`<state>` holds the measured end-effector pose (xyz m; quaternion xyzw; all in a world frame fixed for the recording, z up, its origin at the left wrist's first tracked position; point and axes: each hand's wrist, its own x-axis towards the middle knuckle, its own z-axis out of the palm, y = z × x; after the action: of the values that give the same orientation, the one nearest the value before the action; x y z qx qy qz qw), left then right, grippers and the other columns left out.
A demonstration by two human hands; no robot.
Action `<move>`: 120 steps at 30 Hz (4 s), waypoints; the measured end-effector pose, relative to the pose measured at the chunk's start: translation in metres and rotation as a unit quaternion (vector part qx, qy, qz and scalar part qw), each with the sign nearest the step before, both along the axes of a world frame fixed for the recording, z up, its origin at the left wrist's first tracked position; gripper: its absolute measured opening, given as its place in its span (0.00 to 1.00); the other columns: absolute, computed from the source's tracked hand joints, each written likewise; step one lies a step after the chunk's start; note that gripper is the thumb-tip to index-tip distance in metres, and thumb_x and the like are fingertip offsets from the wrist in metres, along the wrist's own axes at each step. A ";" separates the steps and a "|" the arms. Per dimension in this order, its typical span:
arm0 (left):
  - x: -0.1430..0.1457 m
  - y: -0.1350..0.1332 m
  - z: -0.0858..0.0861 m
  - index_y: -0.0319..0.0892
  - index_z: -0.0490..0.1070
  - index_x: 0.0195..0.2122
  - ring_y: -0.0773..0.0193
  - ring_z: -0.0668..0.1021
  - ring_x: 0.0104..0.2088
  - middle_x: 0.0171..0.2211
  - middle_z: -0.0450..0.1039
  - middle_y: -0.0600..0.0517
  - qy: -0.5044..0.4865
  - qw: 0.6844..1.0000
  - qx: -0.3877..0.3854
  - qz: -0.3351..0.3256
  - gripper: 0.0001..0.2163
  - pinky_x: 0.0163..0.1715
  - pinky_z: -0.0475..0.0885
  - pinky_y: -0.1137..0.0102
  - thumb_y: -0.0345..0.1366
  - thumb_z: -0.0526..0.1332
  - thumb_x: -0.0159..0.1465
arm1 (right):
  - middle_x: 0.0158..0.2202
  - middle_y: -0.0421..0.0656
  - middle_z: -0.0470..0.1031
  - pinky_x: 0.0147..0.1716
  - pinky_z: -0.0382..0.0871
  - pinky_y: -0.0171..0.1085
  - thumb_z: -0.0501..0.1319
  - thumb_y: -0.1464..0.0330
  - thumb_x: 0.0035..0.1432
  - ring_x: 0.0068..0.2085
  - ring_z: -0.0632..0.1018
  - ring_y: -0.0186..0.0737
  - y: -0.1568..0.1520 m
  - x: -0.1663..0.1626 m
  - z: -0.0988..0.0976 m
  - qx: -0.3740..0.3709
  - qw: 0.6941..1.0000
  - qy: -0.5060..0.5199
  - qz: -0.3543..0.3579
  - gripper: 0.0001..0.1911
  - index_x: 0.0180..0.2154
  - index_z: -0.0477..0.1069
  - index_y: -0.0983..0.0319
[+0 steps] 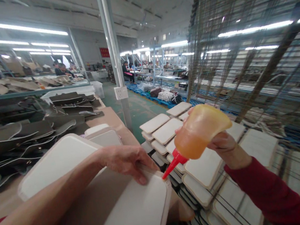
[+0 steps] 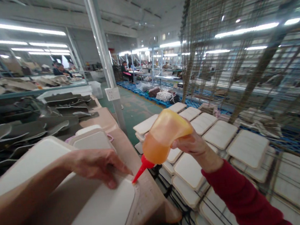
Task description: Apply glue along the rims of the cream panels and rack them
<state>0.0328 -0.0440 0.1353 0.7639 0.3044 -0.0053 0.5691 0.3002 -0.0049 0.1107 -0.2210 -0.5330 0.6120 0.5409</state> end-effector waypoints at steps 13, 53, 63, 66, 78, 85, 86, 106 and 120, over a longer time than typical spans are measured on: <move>-0.026 0.000 -0.007 0.40 0.78 0.49 0.58 0.80 0.41 0.40 0.82 0.52 -0.047 0.996 -0.035 0.071 0.17 0.41 0.72 0.74 0.38 0.66 0.60 | 0.37 0.41 0.82 0.45 0.76 0.54 0.78 0.66 0.25 0.43 0.81 0.57 -0.017 -0.001 -0.016 0.023 0.995 0.038 -0.085 0.30 0.37 0.76 0.52; -0.061 0.014 -0.035 0.41 0.82 0.35 0.50 0.83 0.34 0.29 0.82 0.49 -0.133 0.938 -0.118 0.298 0.10 0.27 0.76 0.70 0.31 0.72 0.49 | 0.28 0.39 0.80 0.44 0.77 0.53 0.79 0.59 0.28 0.35 0.82 0.52 -0.019 -0.001 -0.049 0.024 0.998 0.002 -0.062 0.37 0.46 0.74 0.51; -0.071 0.021 -0.043 0.40 0.82 0.38 0.52 0.83 0.31 0.30 0.82 0.46 -0.138 0.937 -0.108 0.302 0.13 0.24 0.75 0.72 0.35 0.71 0.51 | 0.45 0.42 0.80 0.51 0.73 0.52 0.77 0.58 0.34 0.48 0.80 0.54 -0.029 -0.004 -0.047 0.020 0.997 -0.023 -0.067 0.38 0.50 0.71 0.48; -0.077 0.024 -0.049 0.40 0.81 0.42 0.53 0.82 0.31 0.32 0.82 0.46 -0.153 0.937 -0.103 0.298 0.16 0.25 0.75 0.72 0.37 0.70 0.53 | 0.45 0.42 0.80 0.53 0.71 0.53 0.77 0.59 0.34 0.50 0.79 0.54 -0.029 -0.005 -0.048 0.017 0.998 -0.008 -0.066 0.37 0.50 0.71 0.48; -0.095 0.029 -0.074 0.40 0.77 0.49 0.55 0.82 0.29 0.34 0.82 0.44 -0.244 0.892 -0.084 0.370 0.19 0.24 0.75 0.71 0.37 0.68 0.56 | 0.38 0.42 0.81 0.42 0.77 0.48 0.76 0.67 0.38 0.37 0.81 0.49 -0.019 -0.011 -0.075 0.102 0.974 0.064 -0.192 0.28 0.45 0.74 0.52; -0.091 0.030 -0.091 0.38 0.76 0.50 0.55 0.82 0.27 0.32 0.82 0.45 -0.277 0.828 -0.092 0.478 0.25 0.25 0.77 0.68 0.37 0.72 0.50 | 0.36 0.40 0.78 0.39 0.76 0.41 0.74 0.69 0.40 0.36 0.79 0.43 -0.010 -0.023 -0.083 0.127 0.945 0.088 -0.289 0.24 0.42 0.74 0.55; -0.089 0.030 -0.093 0.38 0.76 0.50 0.55 0.82 0.27 0.32 0.82 0.45 -0.282 0.819 -0.092 0.491 0.25 0.25 0.78 0.68 0.37 0.73 0.49 | 0.36 0.40 0.78 0.39 0.76 0.41 0.74 0.68 0.40 0.36 0.78 0.43 -0.008 -0.024 -0.083 0.123 0.944 0.092 -0.292 0.25 0.43 0.74 0.55; -0.096 0.029 -0.117 0.41 0.76 0.50 0.56 0.82 0.27 0.31 0.82 0.46 -0.334 0.788 -0.092 0.509 0.25 0.25 0.78 0.69 0.38 0.74 0.50 | 0.33 0.37 0.79 0.39 0.75 0.36 0.76 0.69 0.37 0.35 0.78 0.37 0.023 -0.040 -0.075 0.106 0.947 0.101 -0.285 0.23 0.39 0.76 0.55; -0.094 0.035 -0.114 0.38 0.73 0.50 0.59 0.82 0.25 0.30 0.82 0.47 -0.340 0.769 -0.109 0.530 0.27 0.23 0.77 0.72 0.39 0.75 0.49 | 0.29 0.38 0.79 0.32 0.76 0.37 0.75 0.66 0.38 0.29 0.78 0.39 0.008 -0.054 -0.070 0.106 0.966 0.057 -0.229 0.19 0.36 0.77 0.55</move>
<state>-0.0613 -0.0090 0.0215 0.3661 0.4455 0.5241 0.6268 0.2459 0.0029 0.0407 -0.2435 -0.4983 0.4236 0.7162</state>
